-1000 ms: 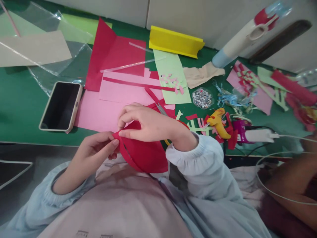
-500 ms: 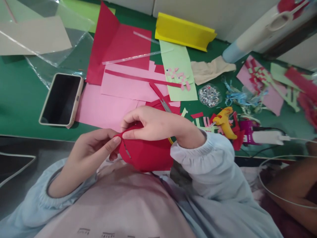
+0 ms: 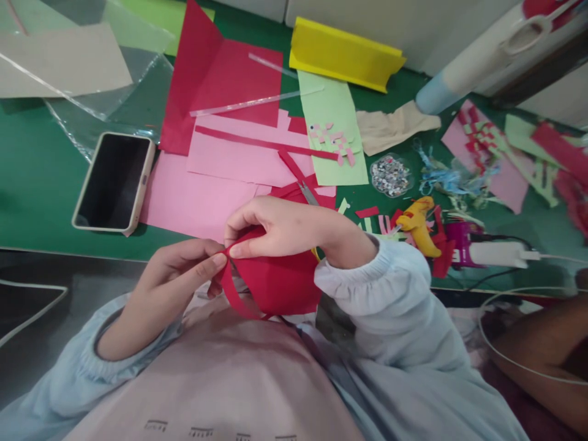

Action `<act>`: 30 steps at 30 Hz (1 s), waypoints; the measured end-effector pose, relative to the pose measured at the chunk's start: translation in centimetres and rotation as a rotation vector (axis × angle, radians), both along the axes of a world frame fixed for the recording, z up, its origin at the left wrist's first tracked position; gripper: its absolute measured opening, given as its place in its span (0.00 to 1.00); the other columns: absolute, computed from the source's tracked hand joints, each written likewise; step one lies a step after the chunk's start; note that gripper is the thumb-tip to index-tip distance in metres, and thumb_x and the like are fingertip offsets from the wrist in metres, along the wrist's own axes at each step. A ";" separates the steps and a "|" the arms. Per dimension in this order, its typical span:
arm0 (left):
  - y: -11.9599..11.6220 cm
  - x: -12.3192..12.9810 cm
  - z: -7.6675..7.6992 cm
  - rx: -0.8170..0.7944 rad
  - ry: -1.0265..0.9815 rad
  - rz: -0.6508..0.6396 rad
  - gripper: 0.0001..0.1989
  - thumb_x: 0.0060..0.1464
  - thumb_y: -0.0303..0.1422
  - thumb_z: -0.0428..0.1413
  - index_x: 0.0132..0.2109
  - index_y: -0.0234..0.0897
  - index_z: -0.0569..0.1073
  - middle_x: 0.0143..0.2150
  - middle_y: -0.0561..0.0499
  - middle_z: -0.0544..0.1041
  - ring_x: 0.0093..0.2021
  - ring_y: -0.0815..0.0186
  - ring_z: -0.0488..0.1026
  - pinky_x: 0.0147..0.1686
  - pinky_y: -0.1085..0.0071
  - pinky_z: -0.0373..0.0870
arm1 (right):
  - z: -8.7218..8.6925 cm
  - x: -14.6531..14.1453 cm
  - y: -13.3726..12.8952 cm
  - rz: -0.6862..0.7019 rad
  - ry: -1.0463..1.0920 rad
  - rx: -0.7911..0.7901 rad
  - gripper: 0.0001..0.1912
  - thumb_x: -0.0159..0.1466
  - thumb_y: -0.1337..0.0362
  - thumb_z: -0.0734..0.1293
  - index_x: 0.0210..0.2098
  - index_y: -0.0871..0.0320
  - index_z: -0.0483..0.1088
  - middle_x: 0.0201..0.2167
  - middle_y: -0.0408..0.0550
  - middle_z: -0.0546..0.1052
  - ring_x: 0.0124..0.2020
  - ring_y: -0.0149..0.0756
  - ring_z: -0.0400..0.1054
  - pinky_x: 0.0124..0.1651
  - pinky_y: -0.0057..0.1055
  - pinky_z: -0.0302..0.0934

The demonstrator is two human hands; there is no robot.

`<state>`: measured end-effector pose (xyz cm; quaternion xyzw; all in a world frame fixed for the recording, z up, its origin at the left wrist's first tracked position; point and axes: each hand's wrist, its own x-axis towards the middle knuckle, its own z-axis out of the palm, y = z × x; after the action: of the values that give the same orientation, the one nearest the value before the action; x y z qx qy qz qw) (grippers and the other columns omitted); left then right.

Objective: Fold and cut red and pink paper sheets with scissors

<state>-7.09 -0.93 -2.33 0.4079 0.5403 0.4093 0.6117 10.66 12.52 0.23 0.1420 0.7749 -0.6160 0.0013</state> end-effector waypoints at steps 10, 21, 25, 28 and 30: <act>0.1 -0.1 -0.3 0.033 0.053 -0.063 0.12 0.61 0.40 0.58 0.31 0.40 0.76 0.23 0.55 0.70 0.23 0.73 0.66 0.22 0.79 0.67 | 0.2 0.0 0.1 -0.009 -0.042 0.004 0.07 0.64 0.67 0.64 0.30 0.62 0.71 0.29 0.43 0.76 0.31 0.27 0.66 0.36 0.26 0.60; 0.6 0.1 -0.6 0.059 0.112 -0.099 0.15 0.61 0.37 0.56 0.26 0.38 0.73 0.20 0.56 0.69 0.22 0.73 0.65 0.22 0.78 0.64 | 0.1 -0.3 -0.3 -0.018 -0.091 0.023 0.05 0.61 0.70 0.63 0.30 0.62 0.71 0.28 0.43 0.75 0.30 0.27 0.65 0.33 0.26 0.58; 0.4 0.2 -0.7 0.048 0.104 -0.082 0.13 0.61 0.37 0.57 0.28 0.39 0.74 0.21 0.56 0.69 0.23 0.73 0.65 0.23 0.78 0.65 | 0.1 -0.3 -0.3 -0.015 -0.081 0.032 0.05 0.60 0.71 0.63 0.29 0.62 0.71 0.27 0.42 0.75 0.29 0.26 0.65 0.33 0.26 0.58; 0.3 0.1 -0.8 0.042 0.080 -0.077 0.13 0.60 0.37 0.57 0.28 0.39 0.74 0.22 0.56 0.70 0.23 0.73 0.66 0.23 0.78 0.66 | 0.1 -0.4 -0.2 -0.008 -0.061 0.010 0.05 0.60 0.71 0.63 0.29 0.62 0.71 0.27 0.42 0.74 0.29 0.27 0.65 0.33 0.26 0.58; 0.3 0.1 -0.8 0.041 0.065 -0.073 0.13 0.60 0.37 0.58 0.28 0.39 0.75 0.22 0.56 0.70 0.23 0.73 0.66 0.23 0.78 0.66 | 0.0 -0.3 -0.1 -0.008 -0.055 -0.007 0.05 0.60 0.71 0.63 0.29 0.62 0.71 0.27 0.42 0.74 0.29 0.27 0.66 0.33 0.26 0.59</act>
<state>-7.02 -0.66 -3.17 0.4528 0.5362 0.3839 0.6000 10.32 12.41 0.23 0.1619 0.7718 -0.6146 0.0209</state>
